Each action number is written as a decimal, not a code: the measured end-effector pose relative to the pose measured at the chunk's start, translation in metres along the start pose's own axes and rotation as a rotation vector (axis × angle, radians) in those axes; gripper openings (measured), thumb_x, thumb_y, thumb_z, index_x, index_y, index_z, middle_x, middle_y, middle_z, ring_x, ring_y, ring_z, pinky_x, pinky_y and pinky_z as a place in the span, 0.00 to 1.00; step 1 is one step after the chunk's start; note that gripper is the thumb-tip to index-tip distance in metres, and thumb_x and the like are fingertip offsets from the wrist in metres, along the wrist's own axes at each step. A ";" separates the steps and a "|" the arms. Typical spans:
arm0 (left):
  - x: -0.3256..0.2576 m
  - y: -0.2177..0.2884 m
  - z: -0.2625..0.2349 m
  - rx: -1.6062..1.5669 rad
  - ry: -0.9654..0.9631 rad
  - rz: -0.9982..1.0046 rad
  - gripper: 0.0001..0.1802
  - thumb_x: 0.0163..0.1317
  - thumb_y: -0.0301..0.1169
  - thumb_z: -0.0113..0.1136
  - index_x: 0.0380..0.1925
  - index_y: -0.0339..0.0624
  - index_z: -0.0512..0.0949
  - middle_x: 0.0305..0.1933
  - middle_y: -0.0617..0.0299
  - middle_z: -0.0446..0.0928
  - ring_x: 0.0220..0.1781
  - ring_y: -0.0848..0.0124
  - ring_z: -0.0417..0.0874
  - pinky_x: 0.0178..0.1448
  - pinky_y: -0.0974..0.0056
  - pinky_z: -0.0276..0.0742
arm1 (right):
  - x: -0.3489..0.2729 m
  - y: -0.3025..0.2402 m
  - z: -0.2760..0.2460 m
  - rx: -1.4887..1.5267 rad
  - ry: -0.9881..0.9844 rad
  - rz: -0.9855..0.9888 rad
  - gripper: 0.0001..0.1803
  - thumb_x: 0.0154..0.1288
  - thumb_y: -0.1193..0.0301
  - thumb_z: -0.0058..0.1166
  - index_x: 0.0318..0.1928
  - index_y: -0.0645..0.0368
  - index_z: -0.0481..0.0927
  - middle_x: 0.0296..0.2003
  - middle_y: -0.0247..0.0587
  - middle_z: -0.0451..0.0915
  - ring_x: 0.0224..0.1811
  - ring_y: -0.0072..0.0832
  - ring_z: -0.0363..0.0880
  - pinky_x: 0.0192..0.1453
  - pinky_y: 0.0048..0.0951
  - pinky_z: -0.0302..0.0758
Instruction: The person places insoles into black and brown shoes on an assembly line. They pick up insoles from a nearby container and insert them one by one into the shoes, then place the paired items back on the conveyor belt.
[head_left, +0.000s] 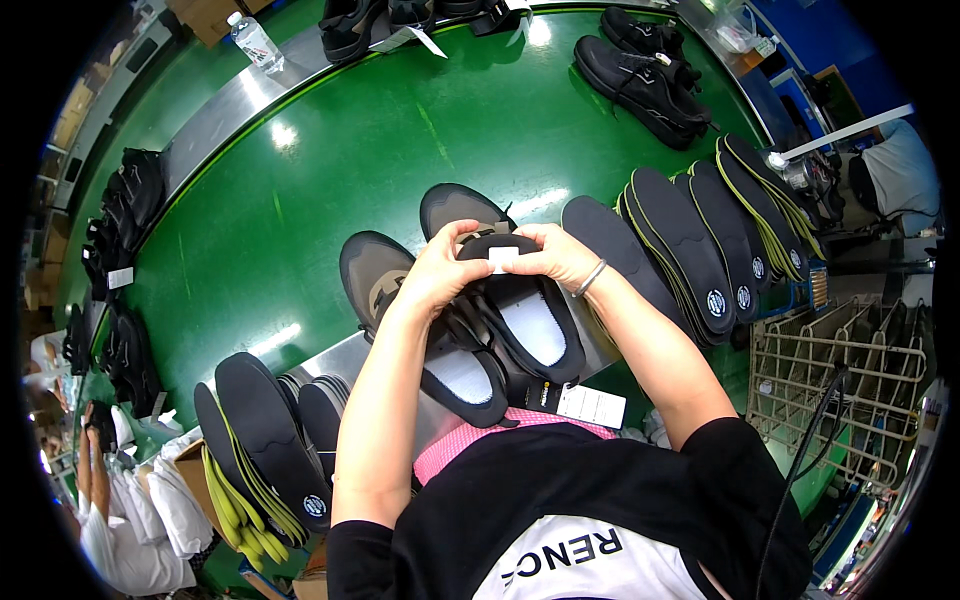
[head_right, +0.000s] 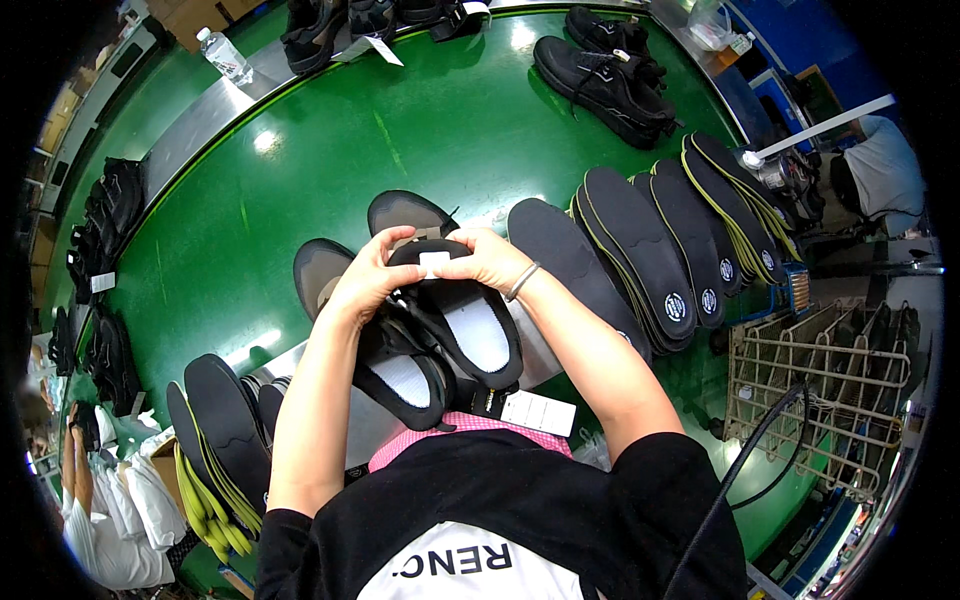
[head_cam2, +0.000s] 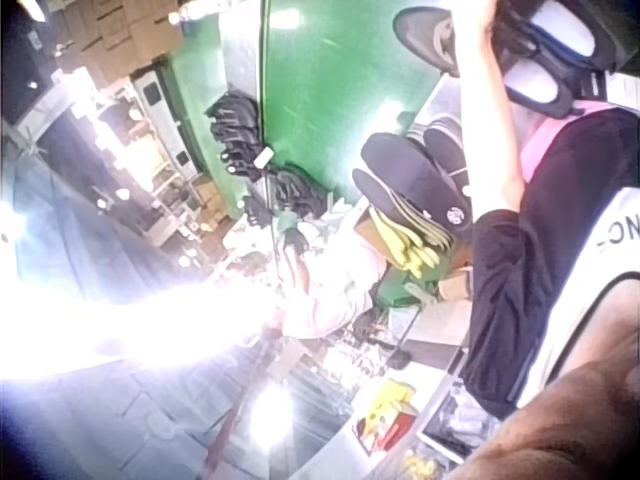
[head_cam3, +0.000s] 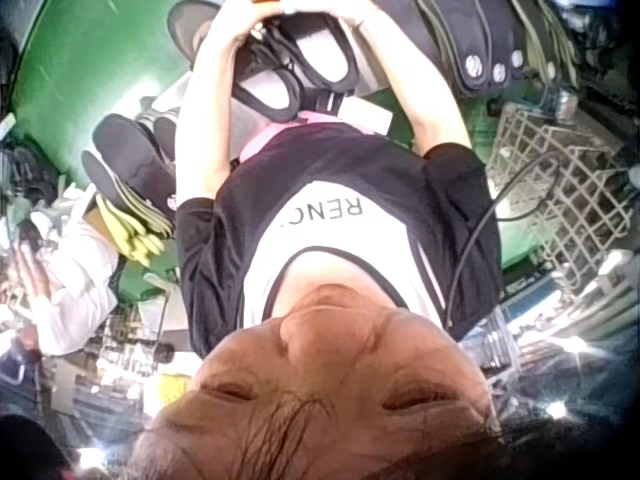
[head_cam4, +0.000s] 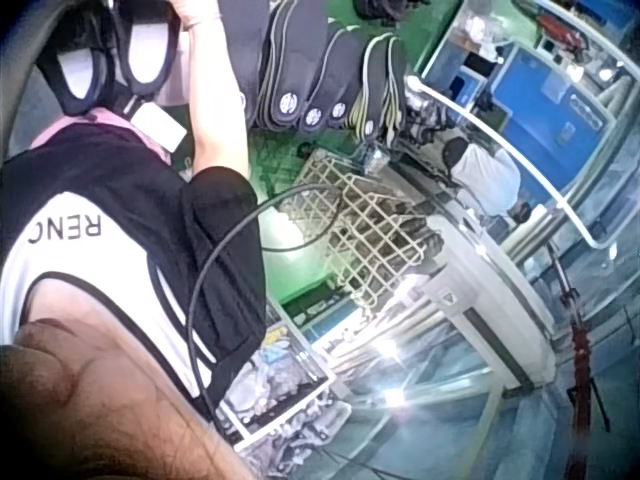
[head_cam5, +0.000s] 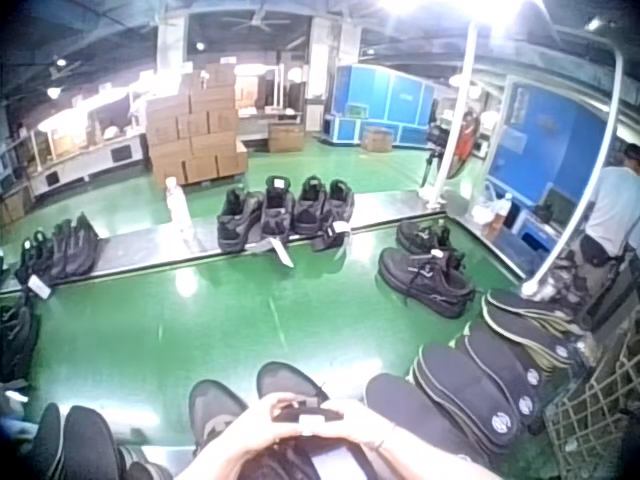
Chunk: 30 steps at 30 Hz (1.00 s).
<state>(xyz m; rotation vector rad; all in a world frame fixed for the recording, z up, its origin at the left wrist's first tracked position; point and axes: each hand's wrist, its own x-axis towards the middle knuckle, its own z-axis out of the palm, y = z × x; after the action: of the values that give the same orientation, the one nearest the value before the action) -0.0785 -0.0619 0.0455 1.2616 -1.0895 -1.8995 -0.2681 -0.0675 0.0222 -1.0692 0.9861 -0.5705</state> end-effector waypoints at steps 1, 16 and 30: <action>0.000 0.000 0.000 -0.006 -0.001 0.001 0.34 0.42 0.20 0.60 0.52 0.31 0.60 0.50 0.54 0.68 0.51 0.68 0.70 0.56 0.68 0.63 | 0.000 0.000 0.000 0.002 0.000 0.001 0.17 0.46 0.67 0.63 0.34 0.63 0.75 0.30 0.30 0.75 0.31 0.16 0.70 0.38 0.18 0.68; 0.005 -0.006 -0.004 0.028 -0.027 -0.005 0.33 0.41 0.19 0.62 0.51 0.33 0.61 0.48 0.56 0.69 0.49 0.70 0.71 0.54 0.69 0.66 | 0.000 -0.002 0.004 -0.039 0.019 -0.021 0.19 0.45 0.68 0.61 0.38 0.66 0.75 0.31 0.33 0.76 0.33 0.17 0.71 0.39 0.19 0.68; 0.007 -0.008 -0.001 0.142 0.001 0.029 0.32 0.41 0.18 0.61 0.50 0.35 0.62 0.47 0.56 0.70 0.49 0.69 0.71 0.54 0.69 0.65 | 0.001 0.004 0.005 -0.104 0.049 -0.055 0.20 0.43 0.68 0.60 0.38 0.66 0.75 0.30 0.35 0.76 0.32 0.19 0.72 0.38 0.21 0.69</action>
<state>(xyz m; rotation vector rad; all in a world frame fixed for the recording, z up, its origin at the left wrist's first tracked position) -0.0803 -0.0644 0.0356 1.3159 -1.2544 -1.8265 -0.2637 -0.0649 0.0185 -1.1822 1.0406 -0.5981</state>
